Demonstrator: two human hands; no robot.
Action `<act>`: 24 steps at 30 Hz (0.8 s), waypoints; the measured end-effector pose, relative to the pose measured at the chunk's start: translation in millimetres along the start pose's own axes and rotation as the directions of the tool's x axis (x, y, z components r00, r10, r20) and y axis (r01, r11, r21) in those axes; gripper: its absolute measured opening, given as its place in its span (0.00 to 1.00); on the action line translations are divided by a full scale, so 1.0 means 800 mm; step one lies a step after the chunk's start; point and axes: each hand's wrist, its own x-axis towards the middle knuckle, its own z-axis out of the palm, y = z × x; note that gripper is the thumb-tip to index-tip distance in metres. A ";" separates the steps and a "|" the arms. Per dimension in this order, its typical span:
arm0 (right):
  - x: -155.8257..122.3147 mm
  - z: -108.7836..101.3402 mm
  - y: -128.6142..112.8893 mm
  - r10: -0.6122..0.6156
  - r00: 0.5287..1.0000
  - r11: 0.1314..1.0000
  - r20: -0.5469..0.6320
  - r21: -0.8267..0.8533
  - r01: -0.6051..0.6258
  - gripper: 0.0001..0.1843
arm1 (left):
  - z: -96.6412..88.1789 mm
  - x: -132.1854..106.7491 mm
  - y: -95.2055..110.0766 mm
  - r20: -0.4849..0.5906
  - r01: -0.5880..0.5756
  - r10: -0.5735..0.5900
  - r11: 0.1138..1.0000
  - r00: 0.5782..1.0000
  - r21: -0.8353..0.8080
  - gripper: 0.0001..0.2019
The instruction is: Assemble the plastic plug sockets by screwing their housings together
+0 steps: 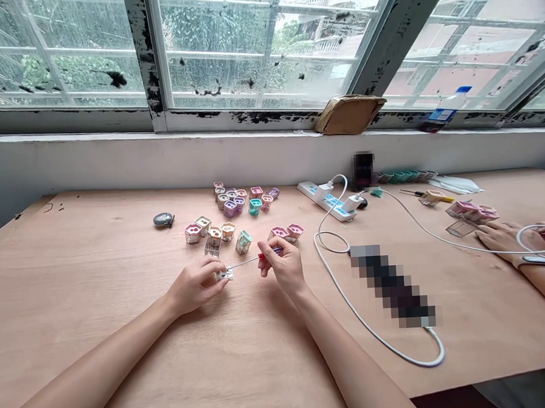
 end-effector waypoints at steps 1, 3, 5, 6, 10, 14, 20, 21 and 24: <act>0.000 0.000 -0.001 -0.004 1.000 1.000 0.004 -0.006 0.004 0.29 | 0.000 -0.001 -0.001 0.005 0.001 -0.001 1.000 1.000 0.001 0.07; 0.000 -0.001 -0.001 -0.020 1.000 0.999 0.014 -0.028 0.021 0.29 | 0.001 -0.002 -0.002 0.019 0.007 -0.007 1.000 1.000 0.002 0.07; 0.001 -0.002 -0.002 -0.048 0.998 0.997 0.027 -0.059 0.050 0.29 | 0.001 -0.003 -0.003 0.035 0.016 -0.016 1.000 0.999 0.000 0.07; 0.001 -0.003 -0.002 -0.065 0.997 0.995 0.034 -0.076 0.068 0.29 | 0.001 -0.003 -0.002 0.042 0.018 -0.018 1.000 0.999 -0.003 0.06; 0.001 -0.009 -0.005 -0.130 0.988 0.983 0.079 -0.123 0.139 0.27 | 0.001 -0.001 0.002 0.082 0.002 -0.001 1.000 0.997 -0.001 0.07; 0.002 -0.014 -0.013 -0.143 0.978 0.975 0.154 -0.146 0.165 0.24 | 0.000 0.001 0.005 0.130 -0.057 0.052 0.998 0.990 0.038 0.07; 0.002 -0.018 -0.020 -0.129 0.961 0.974 0.243 -0.153 0.169 0.16 | 0.001 0.000 0.004 0.169 -0.090 0.076 0.993 0.983 0.077 0.07; 0.002 -0.019 -0.019 -0.122 0.958 0.974 0.260 -0.155 0.166 0.15 | 0.001 0.000 0.004 0.172 -0.100 0.085 0.992 0.981 0.081 0.07; 0.003 -0.023 -0.018 -0.098 0.946 0.973 0.310 -0.171 0.156 0.14 | 0.002 0.001 0.006 0.178 -0.129 0.112 0.987 0.978 0.090 0.06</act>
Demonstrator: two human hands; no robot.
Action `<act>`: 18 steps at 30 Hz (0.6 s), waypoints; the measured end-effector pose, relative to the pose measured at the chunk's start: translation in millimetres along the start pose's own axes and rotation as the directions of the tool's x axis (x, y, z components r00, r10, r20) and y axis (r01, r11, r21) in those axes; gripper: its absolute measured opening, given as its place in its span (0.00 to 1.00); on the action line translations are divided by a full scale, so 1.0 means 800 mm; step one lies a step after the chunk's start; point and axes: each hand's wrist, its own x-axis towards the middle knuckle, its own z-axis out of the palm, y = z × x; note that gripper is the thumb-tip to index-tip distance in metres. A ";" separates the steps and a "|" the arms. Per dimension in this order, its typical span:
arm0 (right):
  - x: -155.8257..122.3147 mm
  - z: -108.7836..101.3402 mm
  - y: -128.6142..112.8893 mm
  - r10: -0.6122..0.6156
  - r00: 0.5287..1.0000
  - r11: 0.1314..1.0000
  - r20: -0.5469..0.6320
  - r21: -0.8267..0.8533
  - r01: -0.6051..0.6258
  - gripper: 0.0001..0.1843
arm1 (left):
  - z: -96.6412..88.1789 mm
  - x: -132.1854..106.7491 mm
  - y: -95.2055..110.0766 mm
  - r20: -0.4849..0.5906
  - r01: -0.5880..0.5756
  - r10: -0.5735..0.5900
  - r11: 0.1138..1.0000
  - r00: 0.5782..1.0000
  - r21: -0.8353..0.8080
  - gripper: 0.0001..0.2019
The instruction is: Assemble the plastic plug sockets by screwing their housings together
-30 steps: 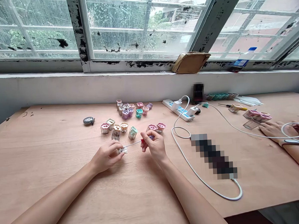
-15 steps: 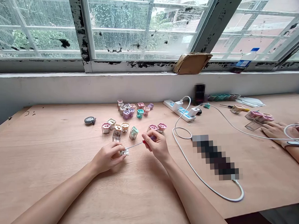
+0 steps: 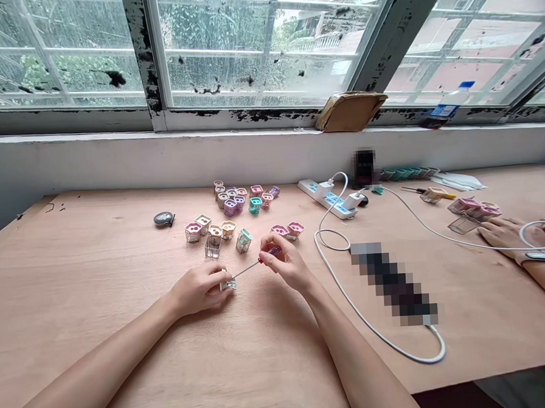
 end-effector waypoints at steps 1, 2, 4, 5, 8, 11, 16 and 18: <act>0.000 -0.001 0.001 0.005 1.000 1.000 0.018 -0.006 -0.005 0.14 | 0.000 0.000 0.000 0.001 -0.005 0.005 1.000 1.000 0.005 0.06; 0.000 -0.003 0.003 0.009 0.999 1.000 0.035 -0.012 -0.009 0.14 | 0.001 0.001 0.000 0.001 -0.008 0.008 1.000 1.000 0.009 0.06; 0.001 -0.006 0.007 0.018 0.998 1.000 0.067 -0.015 -0.017 0.15 | 0.001 0.001 0.000 0.004 -0.009 0.009 1.000 1.000 0.015 0.05; 0.001 -0.007 0.009 0.025 0.996 1.000 0.080 -0.012 -0.025 0.15 | 0.001 0.001 0.000 0.007 -0.009 0.008 1.000 1.000 0.017 0.05; 0.002 -0.008 0.014 0.070 0.994 0.997 0.086 -0.017 -0.069 0.17 | 0.002 0.000 -0.001 0.020 -0.008 0.008 1.000 1.000 0.024 0.05; 0.003 -0.007 0.017 0.148 0.987 0.988 0.066 -0.050 -0.145 0.19 | 0.002 -0.001 -0.002 0.035 -0.006 0.005 0.999 0.999 0.034 0.05; 0.002 -0.006 0.016 0.149 0.985 0.989 0.086 -0.032 -0.147 0.21 | 0.003 -0.001 -0.002 0.051 0.004 -0.007 0.999 0.999 0.042 0.05; 0.001 -0.008 0.015 0.119 0.987 0.993 0.110 -0.014 -0.118 0.19 | 0.003 -0.002 -0.002 0.056 0.024 -0.027 0.999 0.998 0.041 0.06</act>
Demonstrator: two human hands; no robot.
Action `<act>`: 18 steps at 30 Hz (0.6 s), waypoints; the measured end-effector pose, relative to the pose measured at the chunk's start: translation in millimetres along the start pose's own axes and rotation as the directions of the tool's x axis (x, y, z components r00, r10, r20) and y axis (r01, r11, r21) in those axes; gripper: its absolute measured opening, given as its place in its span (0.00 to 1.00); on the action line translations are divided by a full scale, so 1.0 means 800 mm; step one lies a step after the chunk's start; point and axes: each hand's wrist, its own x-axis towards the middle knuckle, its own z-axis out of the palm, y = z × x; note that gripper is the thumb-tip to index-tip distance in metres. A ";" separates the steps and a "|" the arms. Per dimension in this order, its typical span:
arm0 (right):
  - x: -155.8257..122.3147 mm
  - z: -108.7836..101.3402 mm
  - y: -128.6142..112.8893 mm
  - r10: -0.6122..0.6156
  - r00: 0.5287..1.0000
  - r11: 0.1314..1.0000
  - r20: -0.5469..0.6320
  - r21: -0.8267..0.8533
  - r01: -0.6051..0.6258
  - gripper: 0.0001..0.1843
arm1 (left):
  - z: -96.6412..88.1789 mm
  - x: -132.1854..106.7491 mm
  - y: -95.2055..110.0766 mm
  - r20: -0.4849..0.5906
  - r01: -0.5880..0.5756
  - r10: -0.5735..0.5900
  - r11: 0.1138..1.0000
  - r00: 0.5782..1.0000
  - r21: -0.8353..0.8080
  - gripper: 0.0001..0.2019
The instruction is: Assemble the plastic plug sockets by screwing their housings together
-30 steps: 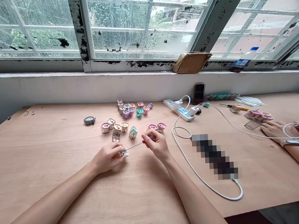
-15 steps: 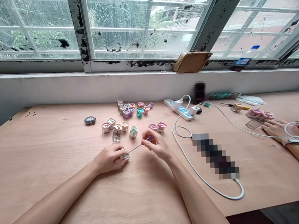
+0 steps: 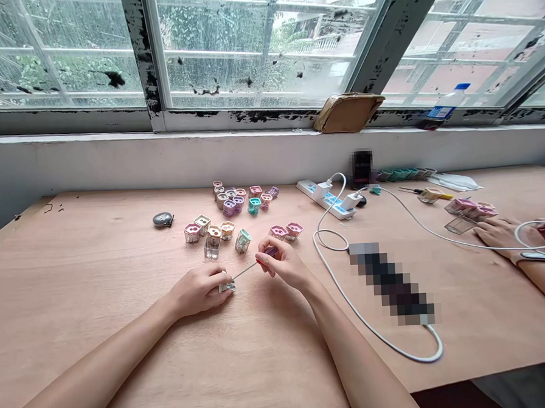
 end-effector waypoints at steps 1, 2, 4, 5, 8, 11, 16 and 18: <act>0.000 -0.001 0.000 -0.010 1.000 1.000 0.012 0.008 0.009 0.17 | 0.000 0.000 0.000 0.001 0.017 -0.017 1.000 1.000 0.003 0.06; -0.001 -0.001 -0.001 -0.016 1.000 1.000 0.021 0.015 0.016 0.16 | 0.000 -0.001 0.000 0.000 0.037 -0.037 0.999 0.999 0.011 0.07; -0.001 -0.001 -0.003 -0.028 0.999 0.999 0.031 0.031 0.027 0.15 | -0.001 -0.001 0.000 -0.007 0.076 -0.076 0.996 0.997 0.038 0.08; -0.001 -0.001 -0.004 -0.031 0.999 0.999 0.038 0.032 0.030 0.14 | -0.001 -0.001 0.000 -0.012 0.091 -0.091 0.994 0.996 0.054 0.10; -0.002 0.000 -0.010 -0.042 0.998 0.999 0.053 -0.018 0.043 0.12 | -0.002 -0.001 0.001 -0.031 0.109 -0.107 0.990 0.994 0.088 0.14; -0.003 0.002 -0.014 -0.038 0.999 0.994 0.035 -0.104 0.042 0.14 | -0.002 0.000 0.001 -0.039 0.108 -0.105 0.989 0.994 0.101 0.15; -0.004 0.003 -0.015 -0.017 0.999 0.974 -0.033 -0.227 0.009 0.19 | -0.003 0.002 0.002 -0.040 0.097 -0.093 0.990 0.995 0.102 0.14; -0.005 0.003 -0.017 -0.051 0.999 0.961 -0.018 -0.272 0.044 0.17 | -0.003 0.002 0.002 -0.037 0.098 -0.095 0.990 0.995 0.103 0.14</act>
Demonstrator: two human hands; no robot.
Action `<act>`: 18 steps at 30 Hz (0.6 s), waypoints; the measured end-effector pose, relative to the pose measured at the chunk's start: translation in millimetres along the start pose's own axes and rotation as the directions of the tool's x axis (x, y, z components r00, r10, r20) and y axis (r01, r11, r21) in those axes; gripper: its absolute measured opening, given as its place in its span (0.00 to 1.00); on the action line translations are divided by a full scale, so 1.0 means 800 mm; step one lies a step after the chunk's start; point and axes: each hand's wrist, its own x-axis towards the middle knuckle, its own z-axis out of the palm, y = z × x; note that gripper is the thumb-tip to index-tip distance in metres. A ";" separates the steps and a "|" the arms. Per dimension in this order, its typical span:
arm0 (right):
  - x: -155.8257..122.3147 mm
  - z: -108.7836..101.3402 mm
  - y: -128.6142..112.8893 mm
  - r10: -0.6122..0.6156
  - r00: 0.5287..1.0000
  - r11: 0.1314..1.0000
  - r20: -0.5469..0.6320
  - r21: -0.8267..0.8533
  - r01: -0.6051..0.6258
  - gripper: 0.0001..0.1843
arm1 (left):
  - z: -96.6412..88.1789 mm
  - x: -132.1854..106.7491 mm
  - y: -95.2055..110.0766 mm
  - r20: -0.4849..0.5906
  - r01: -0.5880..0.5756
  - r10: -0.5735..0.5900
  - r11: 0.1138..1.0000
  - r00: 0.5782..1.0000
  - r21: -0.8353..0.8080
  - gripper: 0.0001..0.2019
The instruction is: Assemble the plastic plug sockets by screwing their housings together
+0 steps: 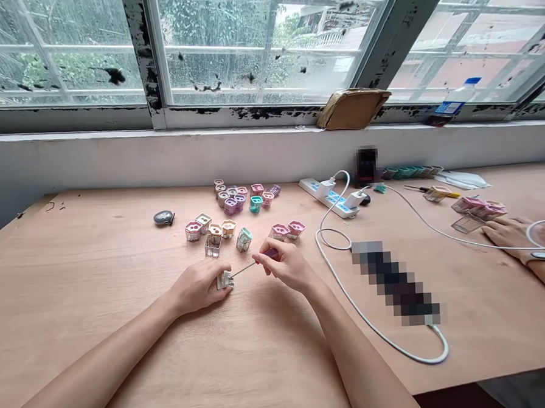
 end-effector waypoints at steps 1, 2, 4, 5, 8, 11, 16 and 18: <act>-0.001 -0.001 -0.002 -0.031 0.999 0.999 0.012 -0.016 0.031 0.16 | 0.000 0.000 0.000 0.002 0.002 -0.002 1.000 1.000 -0.001 0.14; -0.002 -0.002 -0.004 -0.063 0.998 0.997 0.030 -0.031 0.064 0.13 | 0.000 0.000 0.000 0.003 0.004 -0.004 1.000 1.000 -0.004 0.14; -0.004 -0.005 -0.010 -0.112 0.991 0.991 0.068 -0.060 0.116 0.08 | 0.000 0.000 -0.001 0.006 0.007 -0.007 1.000 1.000 -0.010 0.14; -0.005 -0.006 -0.013 -0.123 0.989 0.989 0.086 -0.072 0.130 0.06 | 0.000 0.000 -0.001 0.008 0.009 -0.009 1.000 1.000 -0.013 0.14; -0.006 -0.009 -0.019 -0.115 0.986 0.990 0.121 -0.073 0.124 0.03 | 0.000 -0.001 -0.002 0.012 0.013 -0.012 1.000 1.000 -0.017 0.14; -0.006 -0.009 -0.017 -0.061 0.993 0.997 0.105 -0.048 0.067 0.07 | 0.000 -0.001 -0.001 0.014 0.019 -0.019 1.000 1.000 -0.014 0.13; -0.002 -0.006 -0.007 -0.037 0.999 0.985 0.016 -0.171 0.039 0.22 | 0.000 -0.001 -0.001 0.021 0.021 -0.021 1.000 1.000 -0.019 0.12; 0.000 -0.004 -0.004 -0.051 0.999 0.976 -0.005 -0.212 0.048 0.25 | 0.000 -0.001 -0.001 0.023 0.018 -0.017 1.000 1.000 -0.023 0.12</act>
